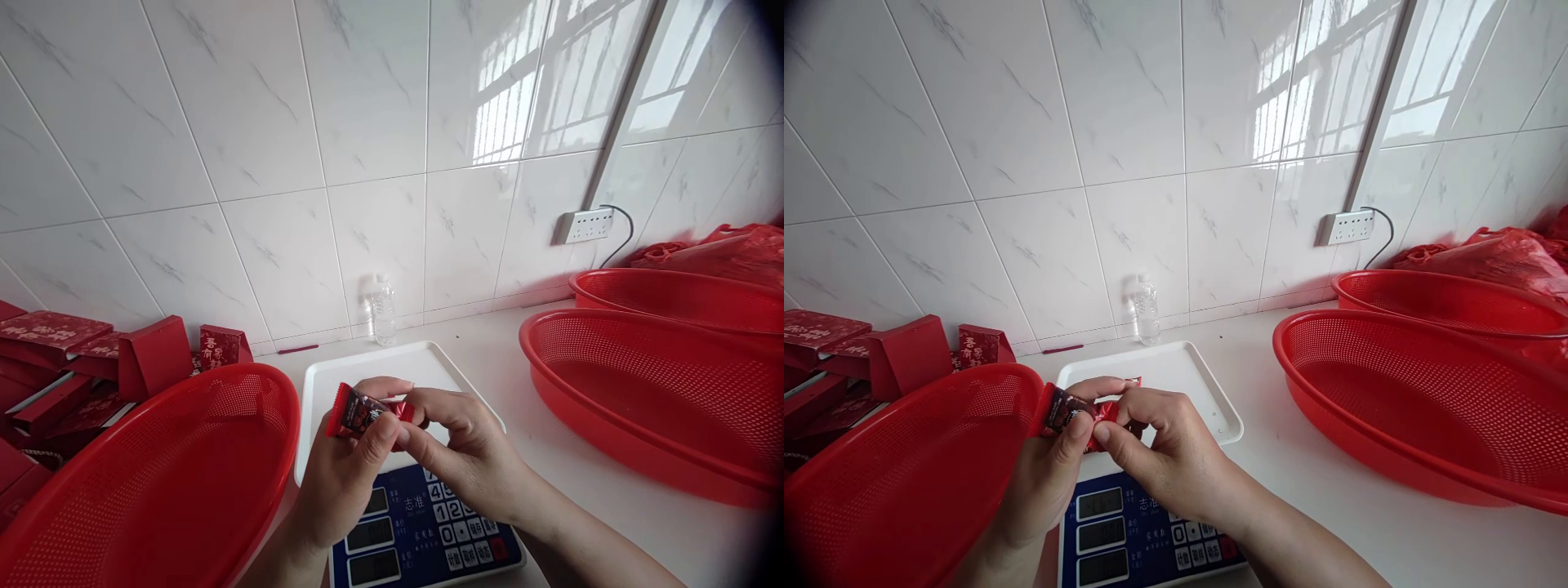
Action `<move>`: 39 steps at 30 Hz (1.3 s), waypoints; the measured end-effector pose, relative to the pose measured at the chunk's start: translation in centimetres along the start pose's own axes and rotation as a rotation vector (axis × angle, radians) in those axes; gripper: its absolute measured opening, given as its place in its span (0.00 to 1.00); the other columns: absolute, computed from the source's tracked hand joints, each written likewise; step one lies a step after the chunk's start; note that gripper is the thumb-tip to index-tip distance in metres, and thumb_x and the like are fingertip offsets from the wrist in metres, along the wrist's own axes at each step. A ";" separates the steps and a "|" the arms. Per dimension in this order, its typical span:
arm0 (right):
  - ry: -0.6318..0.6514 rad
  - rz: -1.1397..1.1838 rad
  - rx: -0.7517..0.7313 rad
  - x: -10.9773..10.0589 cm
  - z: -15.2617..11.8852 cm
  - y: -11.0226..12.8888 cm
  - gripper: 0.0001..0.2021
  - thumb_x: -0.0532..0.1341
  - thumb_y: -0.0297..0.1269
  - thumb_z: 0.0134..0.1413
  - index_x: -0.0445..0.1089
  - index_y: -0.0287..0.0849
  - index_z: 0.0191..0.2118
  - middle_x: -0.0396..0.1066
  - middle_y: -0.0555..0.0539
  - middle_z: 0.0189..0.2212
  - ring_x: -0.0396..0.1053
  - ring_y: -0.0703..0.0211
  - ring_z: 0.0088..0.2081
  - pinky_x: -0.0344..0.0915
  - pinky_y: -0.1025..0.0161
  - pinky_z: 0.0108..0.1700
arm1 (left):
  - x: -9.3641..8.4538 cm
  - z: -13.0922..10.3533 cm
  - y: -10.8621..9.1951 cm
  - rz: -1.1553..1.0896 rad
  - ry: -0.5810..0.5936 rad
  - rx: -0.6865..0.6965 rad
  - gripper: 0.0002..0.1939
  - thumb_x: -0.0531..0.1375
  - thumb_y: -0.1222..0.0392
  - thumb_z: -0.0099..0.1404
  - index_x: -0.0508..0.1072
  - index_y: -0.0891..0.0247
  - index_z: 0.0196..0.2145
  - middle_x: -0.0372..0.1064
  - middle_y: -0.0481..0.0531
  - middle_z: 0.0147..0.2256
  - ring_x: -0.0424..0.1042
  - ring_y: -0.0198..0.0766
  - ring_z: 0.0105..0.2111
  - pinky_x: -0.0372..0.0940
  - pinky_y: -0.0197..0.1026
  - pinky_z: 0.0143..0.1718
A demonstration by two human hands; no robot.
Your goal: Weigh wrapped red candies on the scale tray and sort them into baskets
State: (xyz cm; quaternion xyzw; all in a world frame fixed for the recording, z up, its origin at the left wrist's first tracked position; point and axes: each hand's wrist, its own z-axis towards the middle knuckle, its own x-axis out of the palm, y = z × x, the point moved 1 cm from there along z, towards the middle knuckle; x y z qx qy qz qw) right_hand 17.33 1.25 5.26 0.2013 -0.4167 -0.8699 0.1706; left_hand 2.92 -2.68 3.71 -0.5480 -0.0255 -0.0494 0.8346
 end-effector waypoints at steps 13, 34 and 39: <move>-0.216 -0.170 -0.060 -1.0 0.1 -0.6 0.12 0.62 0.42 0.63 0.69 0.43 0.29 0.70 0.52 0.24 0.67 0.64 0.27 0.65 0.66 0.29 | -0.8 0.6 0.1 0.128 -0.105 0.018 0.11 0.61 0.49 0.69 0.77 0.56 0.42 0.75 0.50 0.41 0.73 0.38 0.42 0.68 0.38 0.45; 0.060 0.249 0.047 -1.7 0.0 -0.8 0.19 0.68 0.48 0.57 0.76 0.50 0.52 0.74 0.43 0.52 0.75 0.53 0.48 0.75 0.54 0.47 | 0.2 0.5 -0.6 0.171 0.311 -0.166 0.15 0.60 0.46 0.69 0.73 0.62 0.34 0.64 0.46 0.28 0.63 0.33 0.29 0.62 0.36 0.32; 0.182 0.288 0.027 -1.1 0.0 -0.4 0.14 0.62 0.44 0.64 0.76 0.51 0.53 0.74 0.44 0.56 0.66 0.52 0.62 0.62 0.46 0.64 | 0.2 0.5 -0.5 0.187 0.359 -0.172 0.13 0.60 0.49 0.69 0.77 0.60 0.42 0.67 0.47 0.30 0.65 0.35 0.31 0.64 0.37 0.34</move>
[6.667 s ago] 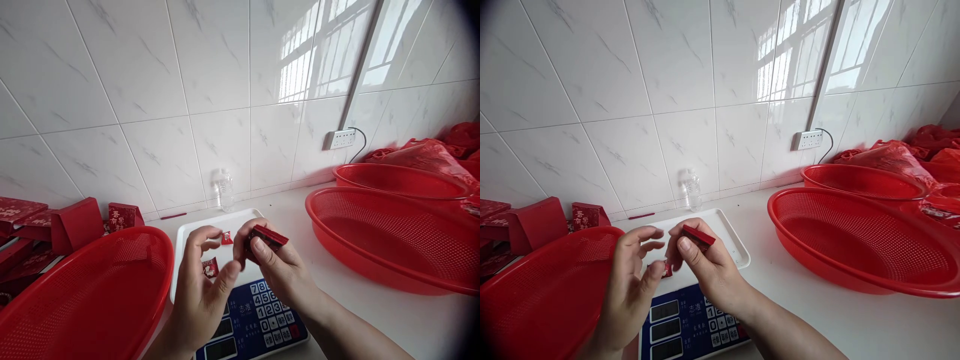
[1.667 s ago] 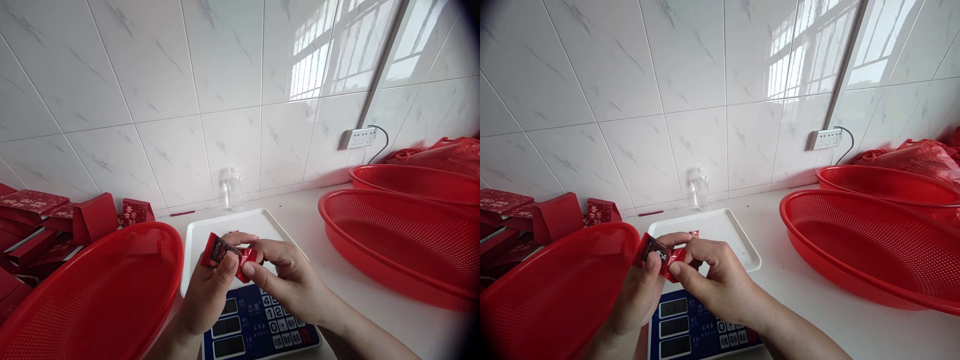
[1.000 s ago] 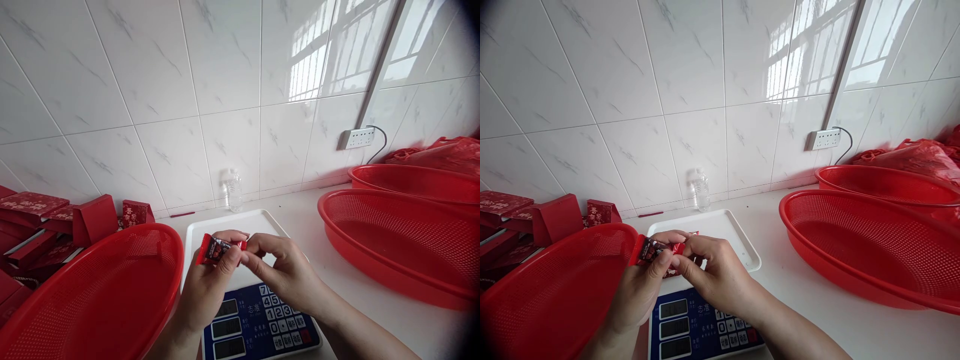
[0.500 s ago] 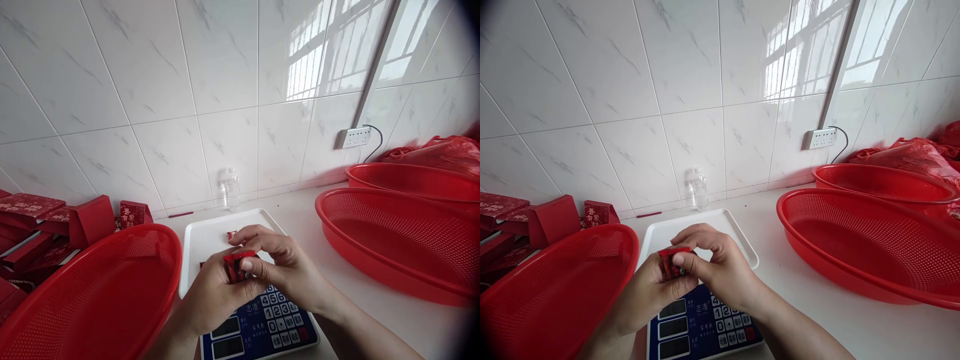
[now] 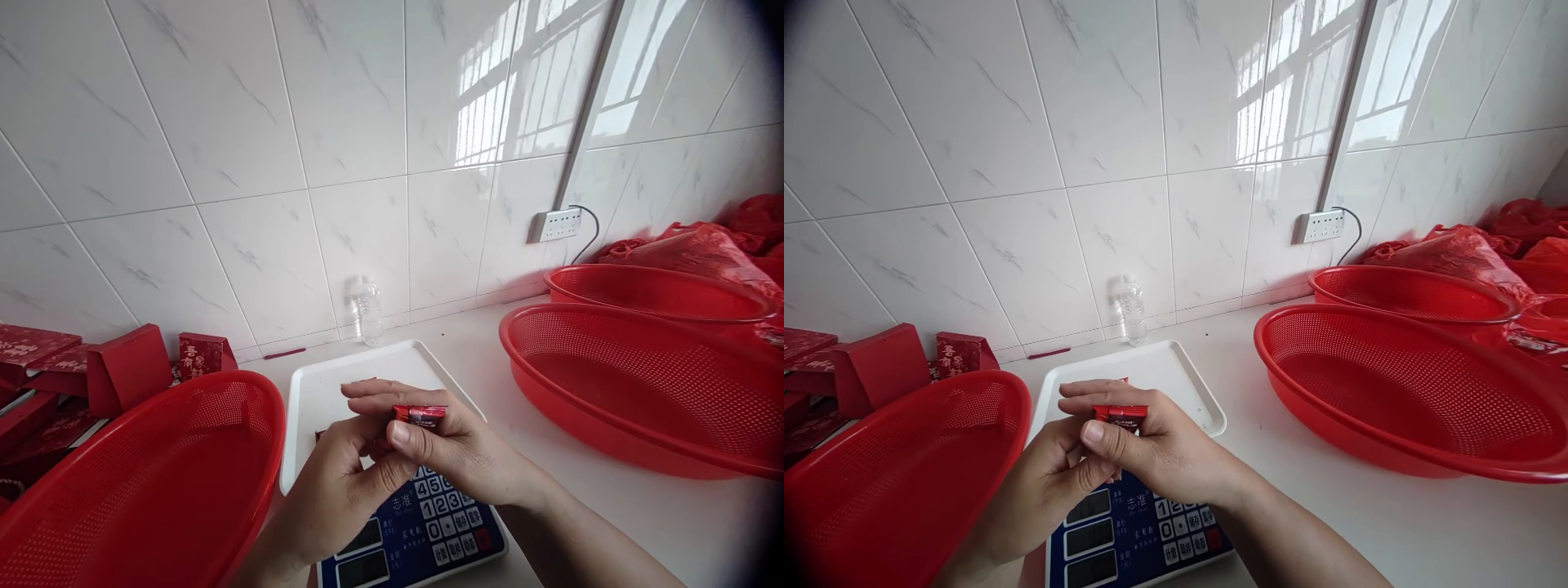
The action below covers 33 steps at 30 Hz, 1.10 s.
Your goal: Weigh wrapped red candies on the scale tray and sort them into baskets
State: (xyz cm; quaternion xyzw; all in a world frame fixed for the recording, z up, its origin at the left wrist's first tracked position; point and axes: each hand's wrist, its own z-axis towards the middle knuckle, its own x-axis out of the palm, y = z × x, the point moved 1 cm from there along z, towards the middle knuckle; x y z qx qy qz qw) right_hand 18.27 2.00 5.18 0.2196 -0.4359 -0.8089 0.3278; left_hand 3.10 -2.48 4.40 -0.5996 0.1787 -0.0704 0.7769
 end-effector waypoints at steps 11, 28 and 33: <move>0.041 0.015 0.039 -0.4 -0.1 -0.2 0.25 0.58 0.57 0.63 0.74 0.47 0.56 0.76 0.40 0.53 0.74 0.48 0.54 0.69 0.47 0.57 | 0.1 0.1 -0.4 0.073 -0.050 0.055 0.19 0.62 0.42 0.66 0.78 0.62 0.31 0.66 0.47 0.25 0.64 0.35 0.28 0.63 0.37 0.31; -0.007 0.143 0.072 0.0 0.0 -0.7 0.21 0.56 0.54 0.65 0.78 0.47 0.51 0.80 0.44 0.39 0.76 0.54 0.42 0.72 0.55 0.47 | 0.2 0.1 -0.3 0.087 -0.067 0.059 0.21 0.62 0.40 0.65 0.75 0.63 0.31 0.65 0.50 0.27 0.64 0.36 0.28 0.64 0.38 0.27; -0.025 0.214 0.105 0.0 -0.2 -1.0 0.25 0.51 0.57 0.67 0.76 0.48 0.54 0.79 0.45 0.37 0.70 0.63 0.26 0.71 0.59 0.37 | 0.3 0.0 -0.5 0.051 -0.085 0.074 0.23 0.60 0.39 0.66 0.74 0.64 0.29 0.65 0.49 0.25 0.64 0.35 0.27 0.62 0.38 0.29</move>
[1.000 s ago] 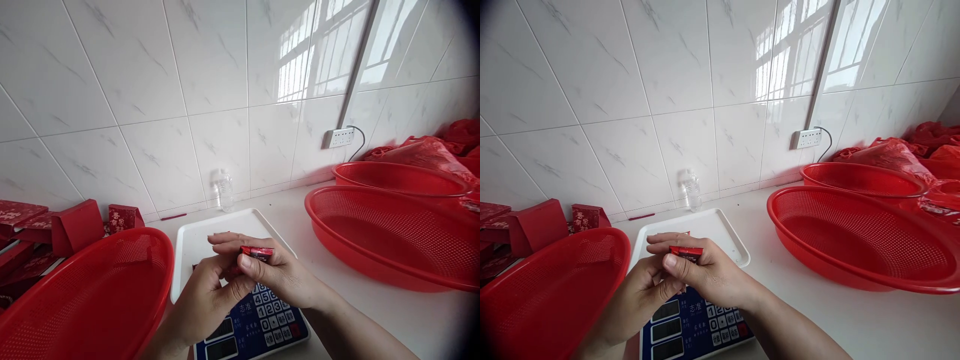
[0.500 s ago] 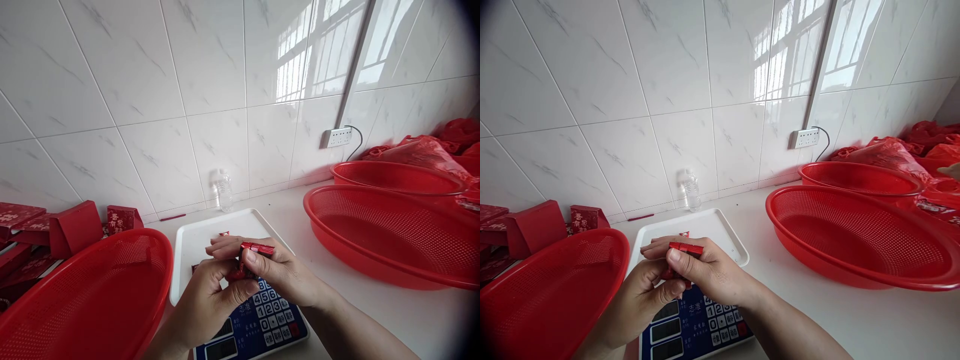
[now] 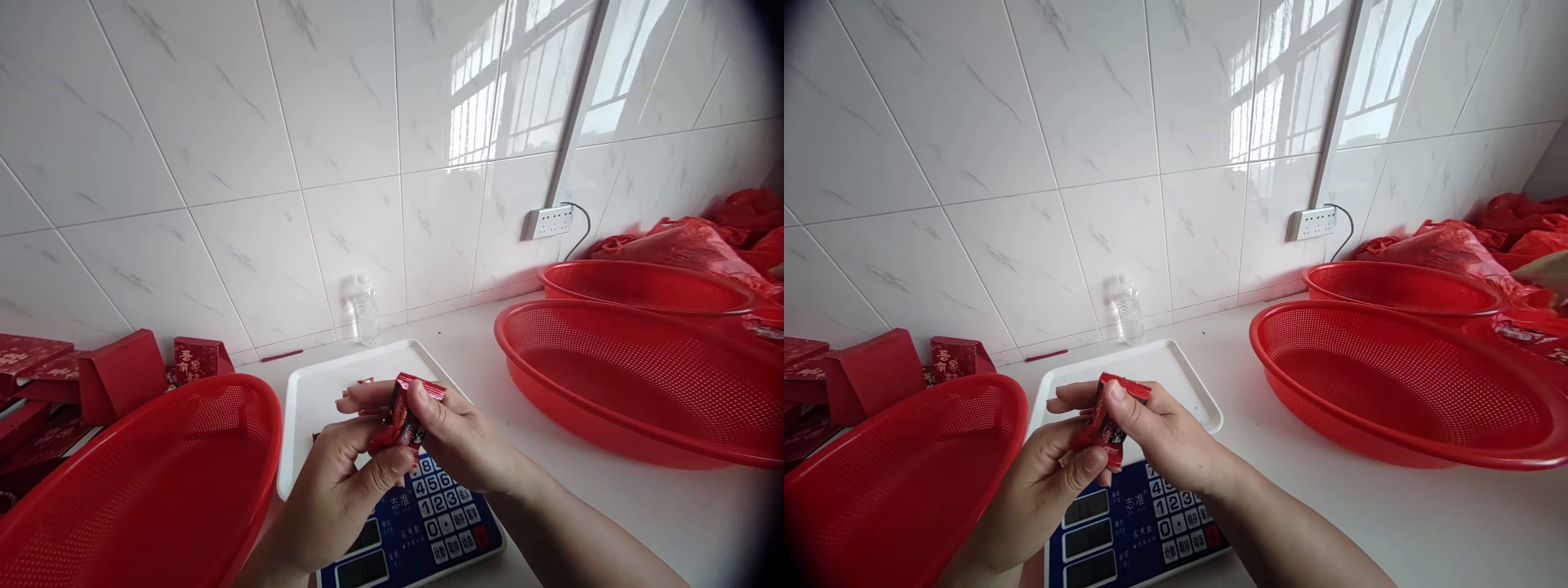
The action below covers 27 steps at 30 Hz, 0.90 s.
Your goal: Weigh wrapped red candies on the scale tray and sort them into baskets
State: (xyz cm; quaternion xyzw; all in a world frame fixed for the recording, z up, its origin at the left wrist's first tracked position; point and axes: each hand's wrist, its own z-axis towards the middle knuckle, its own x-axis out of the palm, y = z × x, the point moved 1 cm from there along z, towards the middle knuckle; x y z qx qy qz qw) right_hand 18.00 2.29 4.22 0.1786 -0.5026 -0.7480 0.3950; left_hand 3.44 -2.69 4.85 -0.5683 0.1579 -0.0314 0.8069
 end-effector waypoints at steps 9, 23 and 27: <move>0.089 0.041 -0.021 0.0 -0.1 -0.2 0.29 0.51 0.62 0.64 0.73 0.47 0.57 0.76 0.40 0.50 0.70 0.65 0.27 0.70 0.63 0.32 | 0.2 -0.5 -0.3 -0.044 -0.018 0.062 0.20 0.59 0.43 0.69 0.76 0.62 0.30 0.69 0.49 0.27 0.67 0.34 0.27 0.66 0.37 0.30; -0.024 -0.102 -0.026 0.6 -0.2 1.0 0.22 0.58 0.55 0.64 0.77 0.46 0.53 0.79 0.43 0.42 0.76 0.53 0.44 0.74 0.54 0.47 | -0.2 -0.4 0.2 0.045 -0.014 0.025 0.21 0.61 0.40 0.66 0.76 0.63 0.34 0.71 0.52 0.29 0.69 0.40 0.32 0.67 0.40 0.36; -0.010 -0.128 -0.115 0.8 -0.3 1.1 0.17 0.58 0.49 0.66 0.77 0.48 0.51 0.75 0.43 0.53 0.70 0.52 0.58 0.66 0.50 0.60 | -0.2 -0.2 0.3 0.032 -0.019 0.075 0.20 0.61 0.41 0.66 0.76 0.61 0.43 0.73 0.53 0.38 0.70 0.44 0.44 0.63 0.46 0.53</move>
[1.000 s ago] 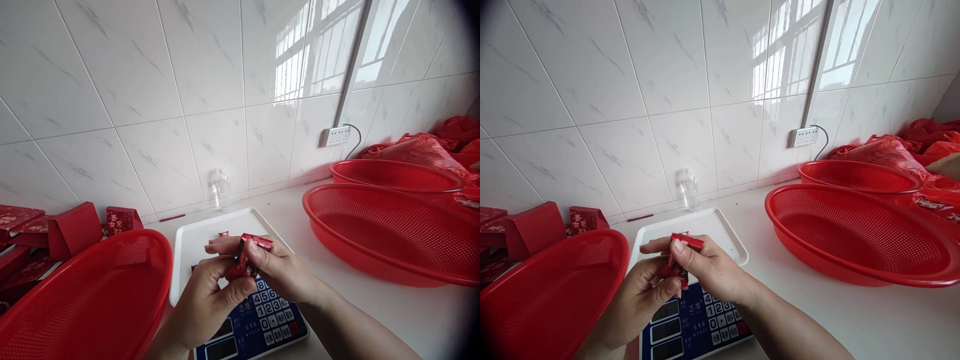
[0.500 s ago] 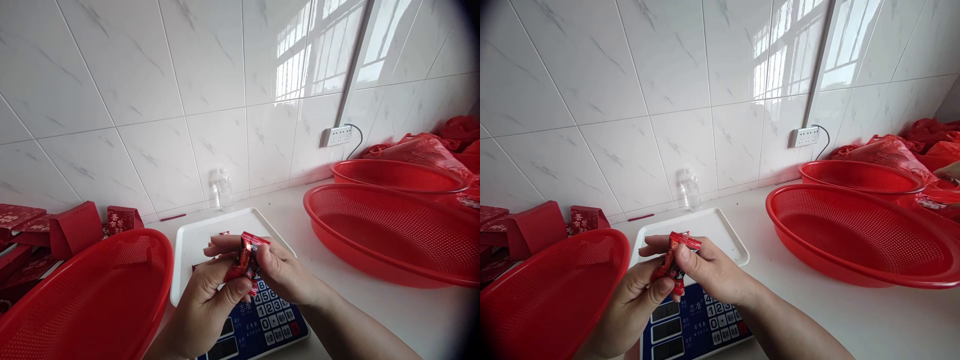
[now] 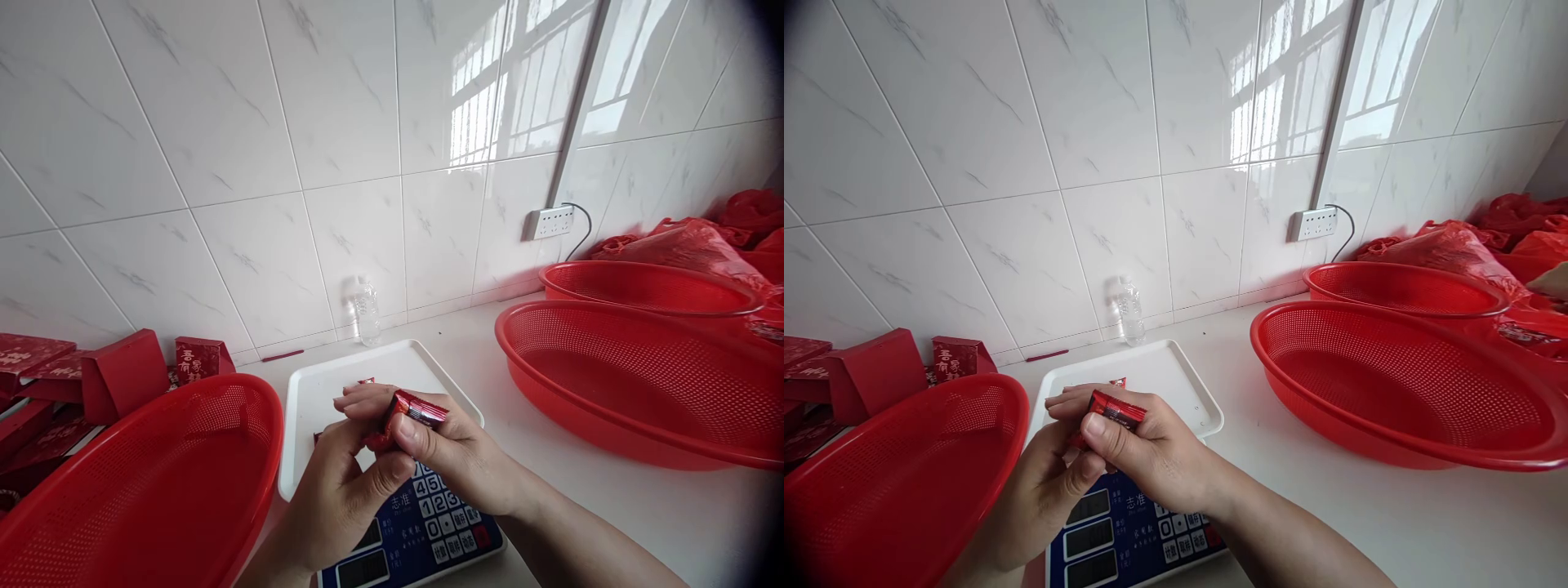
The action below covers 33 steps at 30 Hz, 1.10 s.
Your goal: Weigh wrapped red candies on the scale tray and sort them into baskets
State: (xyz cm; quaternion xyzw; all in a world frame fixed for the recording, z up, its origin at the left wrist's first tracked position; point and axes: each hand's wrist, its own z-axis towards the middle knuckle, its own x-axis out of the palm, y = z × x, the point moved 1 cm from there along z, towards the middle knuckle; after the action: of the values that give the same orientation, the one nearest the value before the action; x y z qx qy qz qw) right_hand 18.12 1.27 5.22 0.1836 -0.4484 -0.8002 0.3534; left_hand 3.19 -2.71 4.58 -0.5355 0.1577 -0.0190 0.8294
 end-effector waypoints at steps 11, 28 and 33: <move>0.037 0.025 0.072 0.1 -0.1 0.1 0.25 0.50 0.56 0.69 0.75 0.49 0.56 0.76 0.42 0.52 0.72 0.50 0.56 0.64 0.49 0.60 | 0.1 -0.3 -0.5 -0.079 -0.047 0.002 0.23 0.63 0.38 0.61 0.74 0.62 0.27 0.62 0.48 0.25 0.61 0.39 0.31 0.63 0.41 0.38; -0.150 -0.158 -0.044 0.1 0.3 -0.5 0.24 0.53 0.53 0.68 0.70 0.41 0.27 0.65 0.51 0.23 0.63 0.64 0.26 0.62 0.65 0.30 | -0.6 -1.2 0.1 -0.191 -0.089 -0.023 0.24 0.57 0.44 0.70 0.61 0.61 0.22 0.48 0.44 0.22 0.47 0.33 0.23 0.47 0.38 0.24; -0.093 -0.145 -0.078 0.3 0.3 -0.3 0.24 0.51 0.45 0.71 0.65 0.42 0.23 0.61 0.54 0.20 0.56 0.67 0.22 0.56 0.67 0.25 | -0.5 -1.2 0.4 -0.186 -0.050 -0.025 0.25 0.50 0.44 0.74 0.56 0.60 0.23 0.48 0.44 0.22 0.47 0.34 0.23 0.46 0.40 0.24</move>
State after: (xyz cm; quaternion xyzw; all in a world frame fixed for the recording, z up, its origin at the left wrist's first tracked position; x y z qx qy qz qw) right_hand 17.59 1.28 5.12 0.1642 -0.4183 -0.8482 0.2804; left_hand 2.27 -3.52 3.85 -0.5585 0.0870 -0.0805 0.8210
